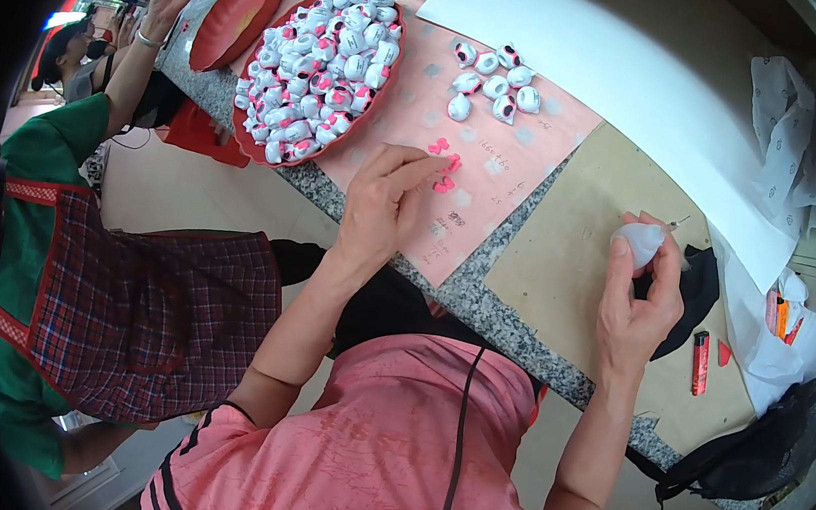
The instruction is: Applying glue to small white plastic pieces and attaching them to red floral bases.
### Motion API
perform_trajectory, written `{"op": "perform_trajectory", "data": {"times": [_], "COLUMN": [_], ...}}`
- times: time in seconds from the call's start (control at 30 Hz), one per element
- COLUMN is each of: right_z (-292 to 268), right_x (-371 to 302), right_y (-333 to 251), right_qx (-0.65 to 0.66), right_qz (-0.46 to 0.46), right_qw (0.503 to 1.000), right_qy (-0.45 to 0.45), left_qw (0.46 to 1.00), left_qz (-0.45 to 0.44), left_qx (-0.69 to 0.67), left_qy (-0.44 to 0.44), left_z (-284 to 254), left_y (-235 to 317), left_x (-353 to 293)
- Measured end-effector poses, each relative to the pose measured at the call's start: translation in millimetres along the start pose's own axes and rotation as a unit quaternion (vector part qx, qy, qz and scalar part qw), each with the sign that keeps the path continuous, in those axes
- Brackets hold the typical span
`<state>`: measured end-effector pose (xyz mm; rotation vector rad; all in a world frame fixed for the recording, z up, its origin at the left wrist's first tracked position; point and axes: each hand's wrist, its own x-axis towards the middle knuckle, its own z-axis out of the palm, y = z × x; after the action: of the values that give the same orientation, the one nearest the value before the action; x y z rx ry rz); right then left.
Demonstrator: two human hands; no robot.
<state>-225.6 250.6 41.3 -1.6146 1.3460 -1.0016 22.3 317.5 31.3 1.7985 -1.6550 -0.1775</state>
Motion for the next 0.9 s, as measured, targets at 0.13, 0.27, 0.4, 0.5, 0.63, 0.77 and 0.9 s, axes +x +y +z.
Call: {"op": "perform_trajectory", "data": {"times": [0.13,0.27,0.4,0.5,0.63,0.77,0.9], "right_z": [1,1,1,1,1,-1,-1], "right_x": [0,2,2,2,1,2,2], "right_y": [-2,0,0,-1,-1,-1,-3], "right_qx": [0.003,0.004,0.003,0.016,0.022,-0.005,0.008], "right_qz": [0.001,0.007,0.006,0.005,0.010,0.003,0.003], "right_qw": [1.000,1.000,1.000,1.000,1.000,1.000,1.000], "right_qy": [0.001,0.004,0.005,0.010,0.013,0.000,0.004], "left_qw": [0.999,0.998,0.999,0.998,0.998,0.998,0.999], "left_qz": [-0.039,-0.039,0.011,0.034,0.027,0.012,0.025], "left_qx": [0.033,0.044,0.025,0.020,0.042,0.053,0.035], "left_qy": [0.000,-0.018,0.027,0.050,0.047,0.040,0.032], "left_z": [-2,-1,5,16,31,34,29], "left_y": [0,3,6,13,16,14,13], "left_x": [10,18,41,55,65,65,70]}}
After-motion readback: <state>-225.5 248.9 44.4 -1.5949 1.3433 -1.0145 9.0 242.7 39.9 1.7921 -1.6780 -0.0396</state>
